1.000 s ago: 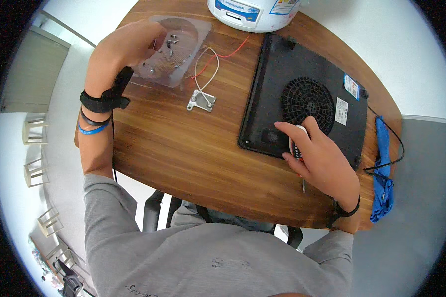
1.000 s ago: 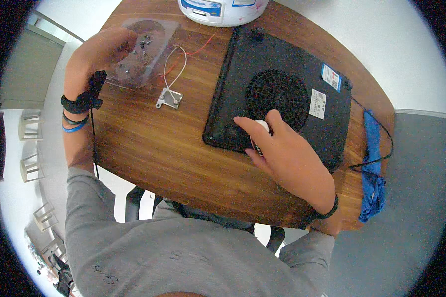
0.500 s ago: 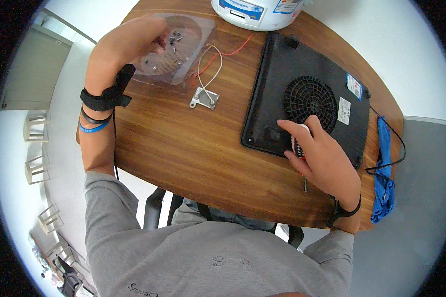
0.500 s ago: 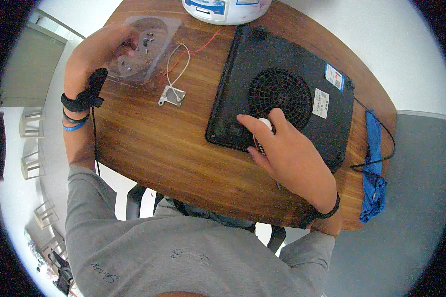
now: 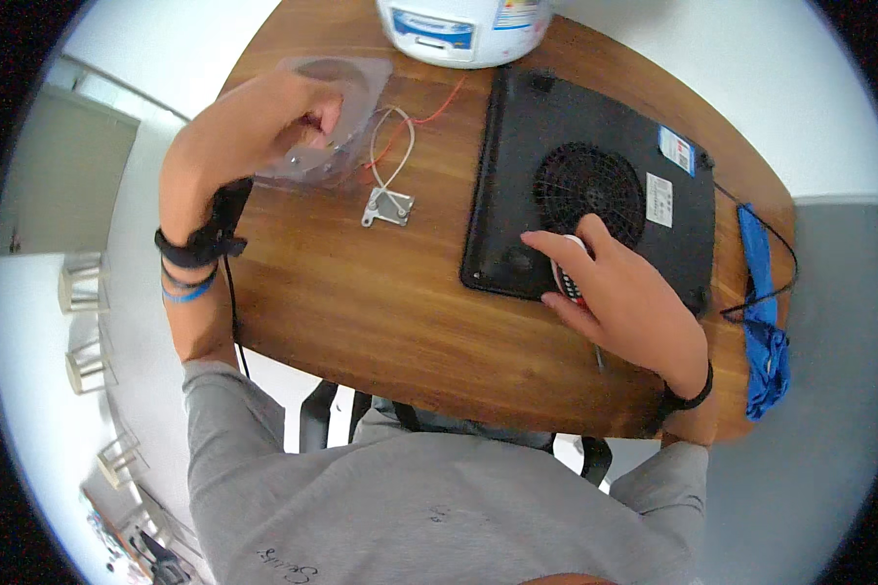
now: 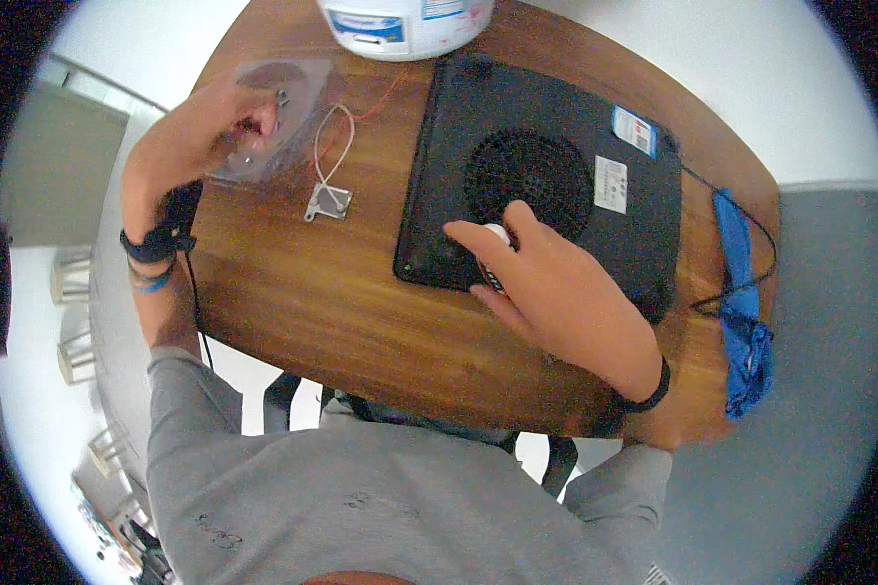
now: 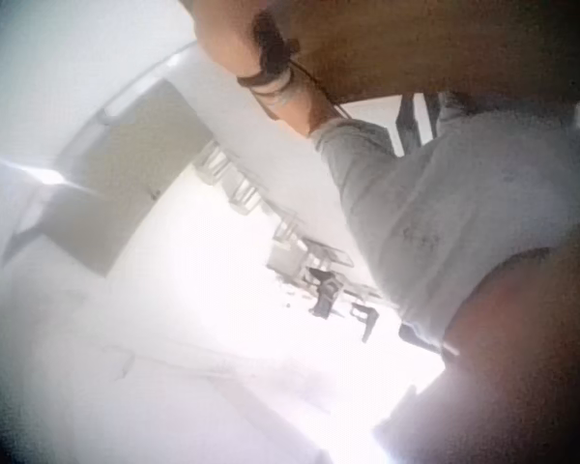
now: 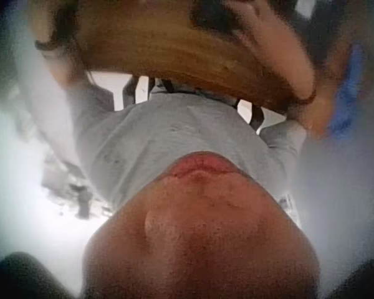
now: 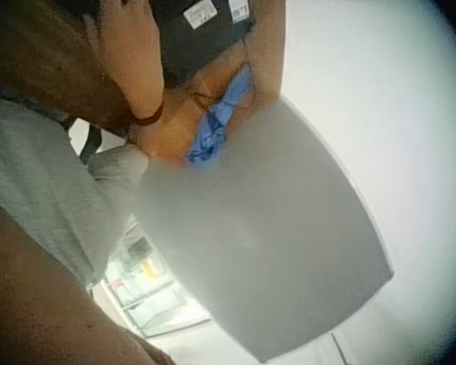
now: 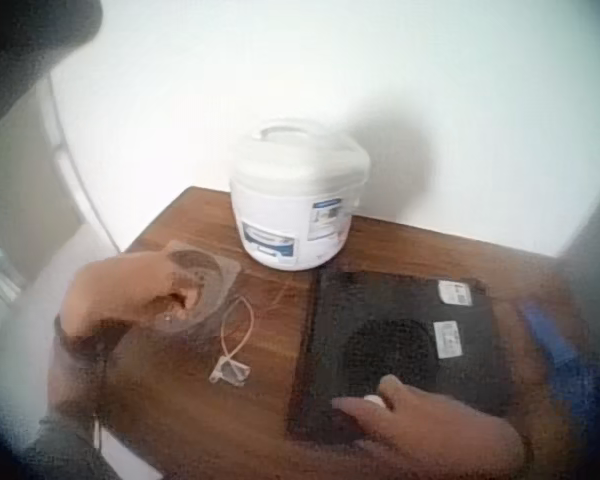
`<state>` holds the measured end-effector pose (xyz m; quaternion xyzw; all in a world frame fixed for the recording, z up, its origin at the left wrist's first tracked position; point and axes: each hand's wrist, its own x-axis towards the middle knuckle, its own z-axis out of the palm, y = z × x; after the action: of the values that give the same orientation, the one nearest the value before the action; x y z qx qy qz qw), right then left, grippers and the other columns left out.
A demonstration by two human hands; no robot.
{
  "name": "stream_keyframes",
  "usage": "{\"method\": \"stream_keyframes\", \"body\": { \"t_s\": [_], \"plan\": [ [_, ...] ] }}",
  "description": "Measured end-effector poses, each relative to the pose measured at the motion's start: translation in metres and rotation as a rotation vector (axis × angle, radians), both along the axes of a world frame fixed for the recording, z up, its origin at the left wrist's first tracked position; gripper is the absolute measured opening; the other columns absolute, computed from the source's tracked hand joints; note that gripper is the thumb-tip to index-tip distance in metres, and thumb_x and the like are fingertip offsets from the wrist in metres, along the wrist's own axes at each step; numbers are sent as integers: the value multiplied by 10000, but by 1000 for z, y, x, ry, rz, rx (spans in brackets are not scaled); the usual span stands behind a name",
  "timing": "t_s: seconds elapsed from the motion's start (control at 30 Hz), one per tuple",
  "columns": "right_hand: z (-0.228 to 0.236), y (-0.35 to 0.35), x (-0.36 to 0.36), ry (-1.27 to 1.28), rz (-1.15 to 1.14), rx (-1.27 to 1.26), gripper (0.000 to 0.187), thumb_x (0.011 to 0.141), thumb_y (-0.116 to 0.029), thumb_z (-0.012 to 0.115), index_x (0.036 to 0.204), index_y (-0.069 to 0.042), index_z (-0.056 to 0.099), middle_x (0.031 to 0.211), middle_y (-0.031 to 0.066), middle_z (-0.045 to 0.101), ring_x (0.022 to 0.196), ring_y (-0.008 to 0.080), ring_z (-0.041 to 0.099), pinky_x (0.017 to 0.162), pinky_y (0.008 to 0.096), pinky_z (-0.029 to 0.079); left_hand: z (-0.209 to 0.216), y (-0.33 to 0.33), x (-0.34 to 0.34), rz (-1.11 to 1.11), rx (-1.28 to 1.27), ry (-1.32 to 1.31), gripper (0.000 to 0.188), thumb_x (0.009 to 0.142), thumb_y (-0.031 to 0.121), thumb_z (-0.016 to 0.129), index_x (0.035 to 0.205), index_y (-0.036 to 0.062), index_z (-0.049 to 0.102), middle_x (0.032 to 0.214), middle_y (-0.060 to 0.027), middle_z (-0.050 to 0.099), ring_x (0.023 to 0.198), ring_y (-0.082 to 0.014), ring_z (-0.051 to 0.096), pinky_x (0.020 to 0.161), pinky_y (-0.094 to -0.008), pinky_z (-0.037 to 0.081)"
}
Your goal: The person assembles a portable induction cooktop by placing the top panel onto the base, flipping the unit, and securing it with screws using a screwdriver. They handle screws from a plastic tray and tighten them into the bottom casing.
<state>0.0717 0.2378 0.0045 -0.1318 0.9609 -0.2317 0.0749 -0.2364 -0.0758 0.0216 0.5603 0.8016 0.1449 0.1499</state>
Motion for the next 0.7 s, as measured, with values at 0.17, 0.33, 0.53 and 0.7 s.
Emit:
{"method": "stream_keyframes", "body": {
  "t_s": [0.17, 0.33, 0.53, 0.7],
  "plan": [
    [16, 21, 3, -145, 34, -37, 501, 978, -204, 794, 1401, -103, 546, 1152, 216, 599, 930, 478, 720, 779, 538, 603, 26, 22, 57, -99, 87, 43, 159, 881, -99, 690, 996, -8, 626, 921, -152, 658, 876, -366, 672, 780, -428, 533],
    [50, 51, 34, 63, -3, 71, 441, 909, -257, 853, 1208, -97, 572, 1078, 156, 640, 908, 440, 715, 756, 528, 580, 46, 58, 122, -237, 162, -41, 186, 887, -58, 732, 1021, 29, 637, 949, -131, 679, 912, -370, 694, 769, -465, 547],
    [80, 106, 75, 327, -47, 90, 392, 818, -141, 913, 1098, -67, 649, 1049, 118, 633, 930, 340, 675, 791, 424, 550, 32, 98, 184, -428, 183, 24, 159, 891, 96, 750, 995, 48, 639, 1054, -98, 715, 1052, -331, 723, 860, -447, 577],
    [90, 141, 117, 317, -129, 174, 355, 885, -172, 882, 1131, -52, 655, 1039, 99, 673, 917, 275, 705, 769, 383, 582, -6, 154, 233, -498, 213, 142, 207, 902, 134, 751, 1080, 61, 675, 1446, -86, 697, 1416, -350, 621, 1123, -467, 544]
  ]
}}
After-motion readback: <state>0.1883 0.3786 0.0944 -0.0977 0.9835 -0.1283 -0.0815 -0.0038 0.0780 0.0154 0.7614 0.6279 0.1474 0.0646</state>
